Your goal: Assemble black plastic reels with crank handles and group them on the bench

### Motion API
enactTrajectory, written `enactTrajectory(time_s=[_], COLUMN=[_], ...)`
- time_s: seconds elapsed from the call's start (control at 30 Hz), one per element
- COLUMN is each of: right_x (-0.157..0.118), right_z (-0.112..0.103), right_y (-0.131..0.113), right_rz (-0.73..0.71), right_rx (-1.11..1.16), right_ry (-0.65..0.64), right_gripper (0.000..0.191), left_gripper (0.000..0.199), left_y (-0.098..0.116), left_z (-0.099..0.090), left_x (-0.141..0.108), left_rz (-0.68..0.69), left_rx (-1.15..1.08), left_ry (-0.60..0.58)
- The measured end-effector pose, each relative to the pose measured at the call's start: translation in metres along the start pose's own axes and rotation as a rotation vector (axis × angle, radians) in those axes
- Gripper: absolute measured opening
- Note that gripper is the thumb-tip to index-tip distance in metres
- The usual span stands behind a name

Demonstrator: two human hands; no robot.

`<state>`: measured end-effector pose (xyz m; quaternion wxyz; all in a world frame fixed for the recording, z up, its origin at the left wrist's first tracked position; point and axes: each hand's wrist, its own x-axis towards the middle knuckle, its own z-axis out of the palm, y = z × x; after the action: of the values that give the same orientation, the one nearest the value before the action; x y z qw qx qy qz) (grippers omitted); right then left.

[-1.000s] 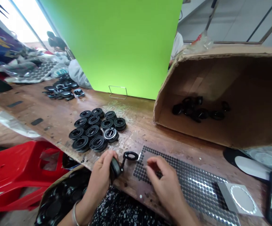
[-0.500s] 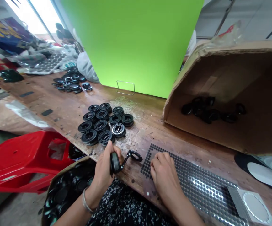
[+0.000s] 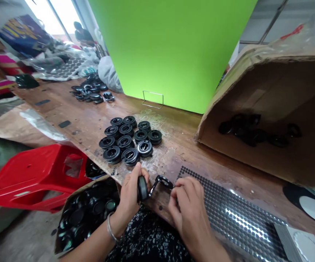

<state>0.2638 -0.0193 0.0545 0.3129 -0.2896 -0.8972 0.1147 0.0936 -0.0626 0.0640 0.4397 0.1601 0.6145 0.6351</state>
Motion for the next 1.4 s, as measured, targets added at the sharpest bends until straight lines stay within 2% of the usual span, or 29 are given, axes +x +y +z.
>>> enactTrajectory(time_s=[0.07, 0.17, 0.3, 0.4, 0.5, 0.57, 0.67, 0.8, 0.83, 0.93, 1.07, 1.23, 1.4], right_x=[0.006, 0.015, 0.016, 0.007, -0.008, -0.018, -0.024, -0.016, -0.013, -0.006, -0.002, 0.007, 0.01], right_z=[-0.001, 0.002, 0.003, 0.001, 0.003, 0.004, 0.003, -0.004, -0.003, 0.003, 0.014, 0.017, 0.019], right_y=[-0.017, -0.035, -0.036, -0.033, -0.037, -0.04, -0.034, 0.001, 0.011, 0.029, 0.032, 0.033, 0.029], right_rz=[-0.041, -0.029, -0.014, -0.081, -0.201, -0.232, -0.142, 0.084, 0.137, 0.233, 0.245, 0.263, 0.219], right_rx=[0.083, 0.143, 0.149, 0.105, -0.014, -0.091, -0.065, -0.064, -0.096, -0.149, -0.142, -0.136, -0.288], right_ry=[0.045, 0.075, 0.026, 0.009, 0.0, -0.034, -0.024, 0.112, 0.113, 0.032, -0.042, -0.16, -0.214], right_gripper=[0.015, 0.019, 0.017, 0.019, 0.034, 0.046, 0.046, 0.015, 0.01, 0.013, 0.014, 0.012, 0.01], left_gripper=[0.058, 0.056, 0.057, 0.056, 0.054, 0.054, 0.055, 0.055, 0.055, 0.056, 0.057, 0.056, 0.054], left_y=[0.0, 0.0, -0.001, -0.001, 0.0, 0.0, -0.001, -0.001, -0.001, 0.0, -0.001, -0.001, 0.001], left_z=[0.004, 0.009, 0.012, 0.013, 0.012, 0.011, 0.008, 0.003, 0.001, 0.0, 0.0, 0.002, 0.003], left_x=[-0.003, -0.008, -0.012, -0.013, -0.012, -0.01, -0.007, -0.003, -0.002, 0.0, 0.0, 0.0, 0.001], left_rz=[0.009, 0.027, 0.039, 0.038, 0.028, 0.003, -0.049, -0.022, -0.009, -0.01, -0.032, -0.035, -0.037], left_rx=[0.024, 0.06, 0.086, 0.082, 0.063, 0.05, 0.026, 0.029, 0.037, 0.033, 0.0, 0.007, -0.004], left_ry=[-0.01, -0.028, -0.045, -0.036, -0.002, 0.002, -0.016, 0.029, 0.037, 0.037, 0.022, 0.026, 0.034])
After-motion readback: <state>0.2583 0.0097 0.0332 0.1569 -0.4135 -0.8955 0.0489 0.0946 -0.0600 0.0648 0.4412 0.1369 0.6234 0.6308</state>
